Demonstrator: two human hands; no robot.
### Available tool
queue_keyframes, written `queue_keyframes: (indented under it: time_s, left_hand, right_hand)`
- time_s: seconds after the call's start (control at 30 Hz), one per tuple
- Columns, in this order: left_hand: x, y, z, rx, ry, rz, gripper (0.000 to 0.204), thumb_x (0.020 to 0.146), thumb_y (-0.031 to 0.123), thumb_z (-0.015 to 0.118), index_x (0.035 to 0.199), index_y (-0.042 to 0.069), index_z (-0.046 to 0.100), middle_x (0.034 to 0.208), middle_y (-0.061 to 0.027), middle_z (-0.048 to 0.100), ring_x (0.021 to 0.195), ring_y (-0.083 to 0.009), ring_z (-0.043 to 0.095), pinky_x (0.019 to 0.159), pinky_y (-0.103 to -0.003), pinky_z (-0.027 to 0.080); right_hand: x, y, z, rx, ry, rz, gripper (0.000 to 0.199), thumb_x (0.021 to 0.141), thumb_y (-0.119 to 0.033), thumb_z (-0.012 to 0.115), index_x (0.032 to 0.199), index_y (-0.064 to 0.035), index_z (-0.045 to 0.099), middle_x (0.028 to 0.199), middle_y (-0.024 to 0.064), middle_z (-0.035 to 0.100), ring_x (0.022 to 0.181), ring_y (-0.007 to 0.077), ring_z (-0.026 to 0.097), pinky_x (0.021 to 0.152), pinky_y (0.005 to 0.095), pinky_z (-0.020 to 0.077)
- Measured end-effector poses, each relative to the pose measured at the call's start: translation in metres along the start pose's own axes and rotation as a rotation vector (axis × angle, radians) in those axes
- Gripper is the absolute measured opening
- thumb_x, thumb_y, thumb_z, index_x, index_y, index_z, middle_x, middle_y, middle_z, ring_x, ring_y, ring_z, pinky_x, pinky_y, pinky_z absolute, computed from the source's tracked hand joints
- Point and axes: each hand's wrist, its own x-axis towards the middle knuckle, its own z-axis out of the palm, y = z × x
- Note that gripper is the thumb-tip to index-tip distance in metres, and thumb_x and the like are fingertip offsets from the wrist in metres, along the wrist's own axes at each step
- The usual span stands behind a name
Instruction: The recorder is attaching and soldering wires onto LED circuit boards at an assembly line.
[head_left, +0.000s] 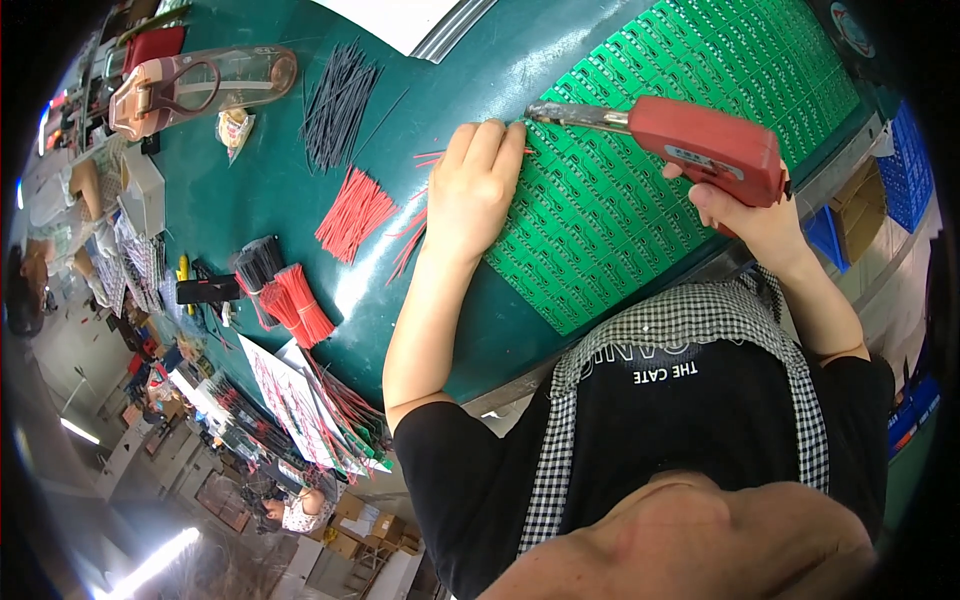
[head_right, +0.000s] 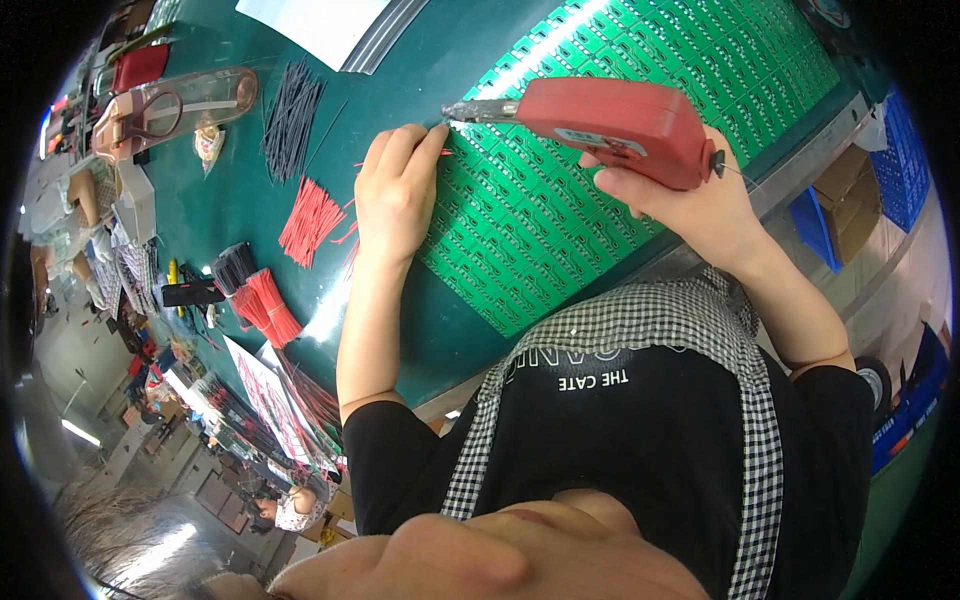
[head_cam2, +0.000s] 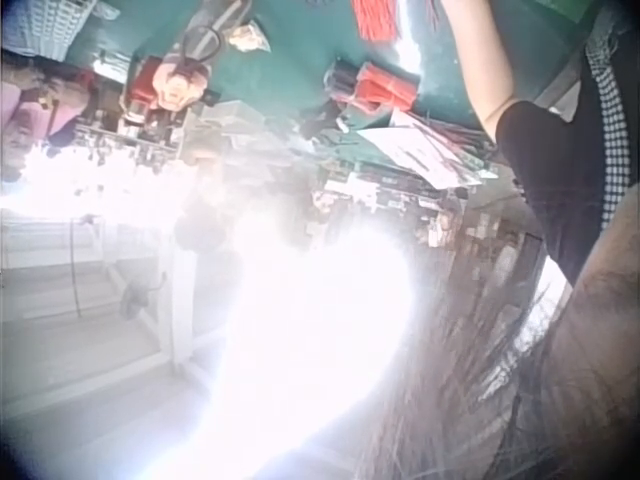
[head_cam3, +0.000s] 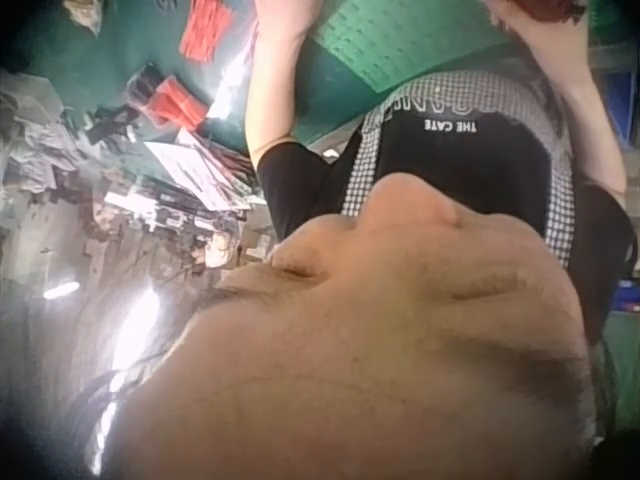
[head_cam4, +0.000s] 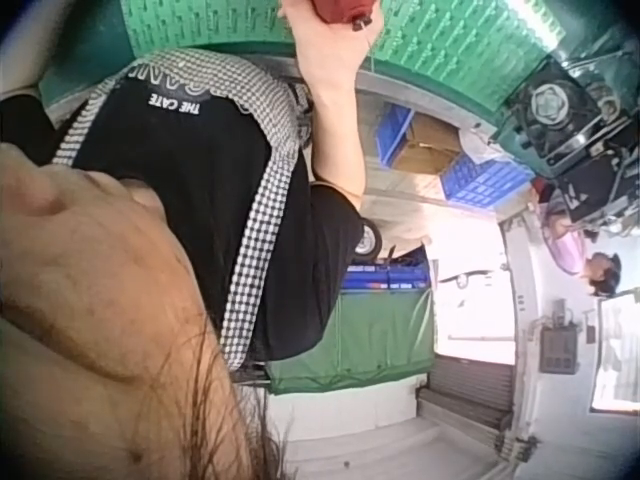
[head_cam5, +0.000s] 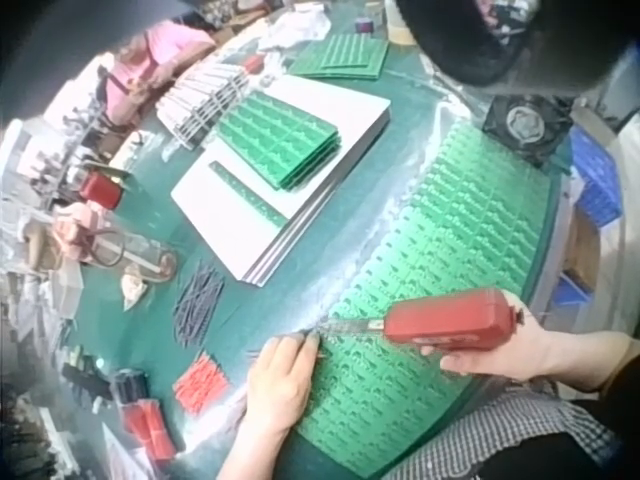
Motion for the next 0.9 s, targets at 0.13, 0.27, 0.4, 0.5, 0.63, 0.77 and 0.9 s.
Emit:
queue_keyframes:
  time_s: [0.13,0.27,0.4,0.5,0.63,0.77,0.9]
  left_hand:
    - [0.0,0.0,-0.001,0.009,-0.002,0.004,0.027,0.063,-0.001,0.059,0.09,0.003,0.061,0.083,-0.0068,0.055,0.073,-0.0211,0.055,0.063,-0.031,0.047]
    - [0.0,0.0,-0.001,0.0,-0.003,0.002,0.027,0.063,-0.002,0.059,0.09,0.003,0.061,0.084,-0.007,0.055,0.074,-0.0215,0.055,0.063,-0.031,0.047]
    - [0.002,-0.002,0.002,-0.07,0.03,-0.013,0.026,0.064,-0.003,0.06,0.089,0.003,0.061,0.084,-0.0072,0.056,0.075,-0.0222,0.055,0.064,-0.031,0.047]
    - [0.009,-0.002,0.004,-0.142,0.071,-0.031,0.024,0.065,-0.004,0.061,0.088,0.003,0.061,0.083,-0.0073,0.056,0.075,-0.0227,0.055,0.064,-0.032,0.046]
    - [0.015,0.001,0.008,-0.147,0.064,-0.029,0.022,0.066,-0.003,0.061,0.087,0.003,0.061,0.082,-0.0075,0.056,0.074,-0.0233,0.056,0.064,-0.032,0.046]
    - [0.015,0.0,0.01,-0.124,0.059,-0.009,0.021,0.066,-0.003,0.061,0.087,0.002,0.061,0.082,-0.0075,0.056,0.074,-0.0232,0.055,0.064,-0.032,0.047]
    - [0.016,0.001,0.01,-0.043,0.064,0.048,0.02,0.066,0.004,0.059,0.086,0.001,0.059,0.081,-0.0067,0.053,0.074,-0.0204,0.053,0.061,-0.03,0.047]
  right_hand:
    - [0.001,-0.003,-0.002,-0.031,0.024,0.012,0.027,0.075,-0.013,0.069,0.1,-0.0037,0.061,0.089,0.001,0.064,0.06,0.0039,0.051,0.053,0.0183,0.0422]
    - [0.002,0.0,-0.001,-0.026,-0.015,-0.021,0.027,0.076,-0.014,0.068,0.1,-0.0035,0.061,0.09,0.0006,0.065,0.057,0.0033,0.049,0.05,0.0179,0.0402]
    - [0.002,-0.002,-0.011,-0.08,0.052,-0.035,0.027,0.077,-0.016,0.067,0.101,-0.0041,0.061,0.09,-0.0006,0.065,0.055,0.0017,0.048,0.046,0.016,0.0371]
    - [0.003,-0.005,-0.015,-0.085,0.093,-0.097,0.026,0.077,-0.016,0.067,0.099,-0.0041,0.061,0.09,-0.0011,0.065,0.054,0.001,0.047,0.044,0.0152,0.0355]
    - [0.003,-0.002,-0.012,-0.065,0.056,-0.062,0.023,0.076,-0.015,0.068,0.096,-0.0038,0.062,0.086,0.0001,0.064,0.055,0.0027,0.049,0.048,0.0169,0.0389]
    - [0.003,0.001,-0.011,-0.075,0.044,-0.037,0.022,0.075,-0.015,0.069,0.093,-0.0037,0.062,0.079,-0.0001,0.062,0.056,0.004,0.05,0.051,0.0183,0.0407]
    - [0.003,0.004,-0.013,-0.082,0.035,-0.012,0.021,0.074,-0.015,0.07,0.089,-0.0034,0.061,0.073,-0.001,0.059,0.057,0.0045,0.05,0.052,0.019,0.0411]
